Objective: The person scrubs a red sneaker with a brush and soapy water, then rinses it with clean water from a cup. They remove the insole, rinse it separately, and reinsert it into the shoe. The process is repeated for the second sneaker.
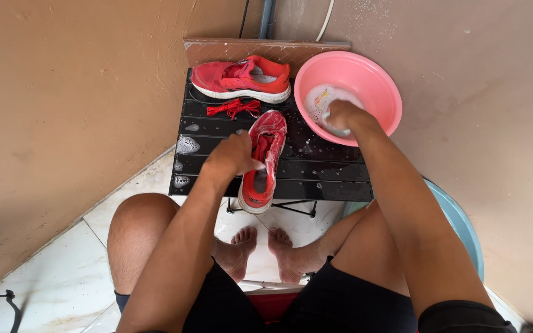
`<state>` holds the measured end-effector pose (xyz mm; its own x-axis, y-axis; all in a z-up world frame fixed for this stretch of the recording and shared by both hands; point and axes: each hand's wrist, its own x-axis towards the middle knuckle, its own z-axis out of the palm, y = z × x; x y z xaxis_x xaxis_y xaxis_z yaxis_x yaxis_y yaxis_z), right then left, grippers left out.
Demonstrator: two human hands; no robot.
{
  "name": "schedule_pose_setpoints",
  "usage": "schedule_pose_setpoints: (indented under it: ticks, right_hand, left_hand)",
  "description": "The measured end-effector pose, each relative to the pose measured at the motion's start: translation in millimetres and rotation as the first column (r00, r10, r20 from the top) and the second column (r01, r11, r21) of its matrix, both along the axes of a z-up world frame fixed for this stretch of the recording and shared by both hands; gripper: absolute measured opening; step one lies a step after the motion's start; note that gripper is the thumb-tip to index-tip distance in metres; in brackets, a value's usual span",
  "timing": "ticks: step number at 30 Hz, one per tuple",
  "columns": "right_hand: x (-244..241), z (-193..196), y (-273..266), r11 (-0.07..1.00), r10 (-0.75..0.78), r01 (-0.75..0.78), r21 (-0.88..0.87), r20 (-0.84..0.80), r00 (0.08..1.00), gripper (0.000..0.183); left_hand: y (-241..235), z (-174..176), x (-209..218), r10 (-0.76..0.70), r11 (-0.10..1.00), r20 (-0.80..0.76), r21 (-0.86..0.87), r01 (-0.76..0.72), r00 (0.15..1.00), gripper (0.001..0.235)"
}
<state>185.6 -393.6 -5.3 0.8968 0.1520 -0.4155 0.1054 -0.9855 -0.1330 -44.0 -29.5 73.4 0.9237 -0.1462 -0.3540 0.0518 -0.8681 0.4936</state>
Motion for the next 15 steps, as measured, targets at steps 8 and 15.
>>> schedule_pose_setpoints:
  ticks: [8,15]
  right_hand:
    - [-60,23,49,0.999,0.041,-0.04,-0.008,0.26,0.965,0.065]
    - [-218,157,150,0.97,0.154,-0.091,0.224,-0.282,0.947,0.077]
  left_hand:
    - [-13,-42,17,0.006,1.0,-0.089,-0.014,-0.008,0.996,0.043]
    - [-1,-21,9,0.052,0.959,-0.222,-0.259,-0.111,0.974,0.038]
